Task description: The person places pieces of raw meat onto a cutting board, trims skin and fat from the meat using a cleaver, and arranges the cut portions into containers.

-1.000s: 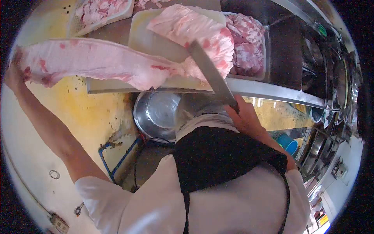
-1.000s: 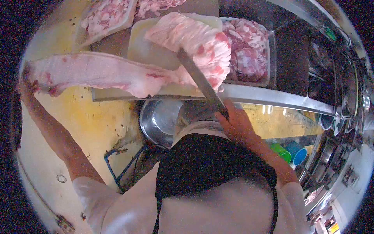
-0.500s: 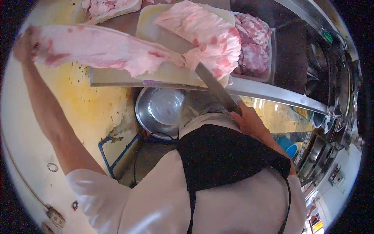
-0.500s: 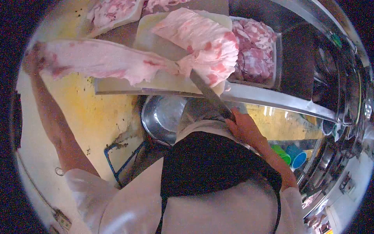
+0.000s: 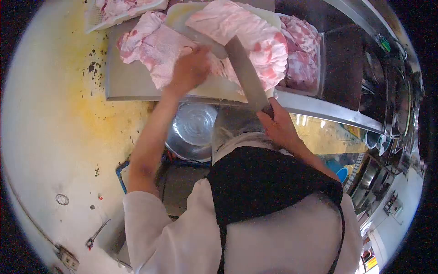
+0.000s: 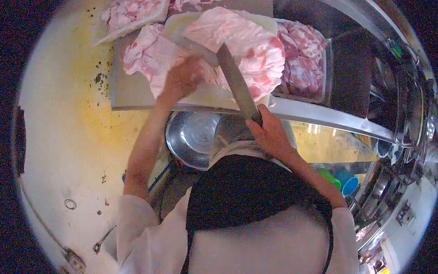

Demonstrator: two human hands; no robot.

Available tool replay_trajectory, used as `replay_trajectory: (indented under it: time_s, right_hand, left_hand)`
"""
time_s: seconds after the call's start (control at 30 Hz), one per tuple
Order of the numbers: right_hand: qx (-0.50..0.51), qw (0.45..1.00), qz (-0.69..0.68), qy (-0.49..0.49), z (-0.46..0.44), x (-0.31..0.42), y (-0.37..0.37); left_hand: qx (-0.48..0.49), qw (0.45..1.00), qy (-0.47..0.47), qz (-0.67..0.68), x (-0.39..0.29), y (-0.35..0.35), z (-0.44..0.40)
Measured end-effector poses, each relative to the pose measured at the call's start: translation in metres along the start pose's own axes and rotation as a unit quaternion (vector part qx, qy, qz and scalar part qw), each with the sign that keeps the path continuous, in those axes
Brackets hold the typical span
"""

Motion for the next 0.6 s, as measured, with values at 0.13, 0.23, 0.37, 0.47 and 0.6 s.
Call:
replay_trajectory:
  time_s: [0.13, 0.23, 0.37, 0.47, 0.6]
  right_hand:
    - [0.019, 0.999, 0.020, -0.027, -0.006, 0.007, 0.005]
    - [-0.016, 0.996, 0.047, -0.074, -0.012, 0.007, 0.020]
    - [-0.039, 0.981, 0.083, -0.170, -0.055, 0.018, 0.064]
    - [-0.073, 0.972, 0.089, -0.205, -0.095, 0.043, 0.083]
    - [-0.029, 0.979, 0.119, -0.163, -0.066, 0.022, 0.064]
  left_hand:
    - [0.149, 0.966, -0.181, -0.109, -0.027, 0.005, -0.005]
    - [0.137, 0.966, -0.187, -0.116, -0.031, 0.006, 0.000]
    - [0.105, 0.971, -0.162, -0.142, -0.035, 0.011, 0.008]
    - [0.067, 0.974, -0.161, -0.147, -0.032, 0.007, 0.016]
    - [-0.111, 0.973, -0.140, -0.146, 0.035, -0.015, 0.032]
Point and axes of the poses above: each hand's wrist, its own z-axis away from the middle knuckle, its own y-axis out of the palm, x = y × z, the point moved 2 cm from there along -z, towards the middle knuckle, and after that the axes turned 14 degrees about -x, right-handed, at the moved point
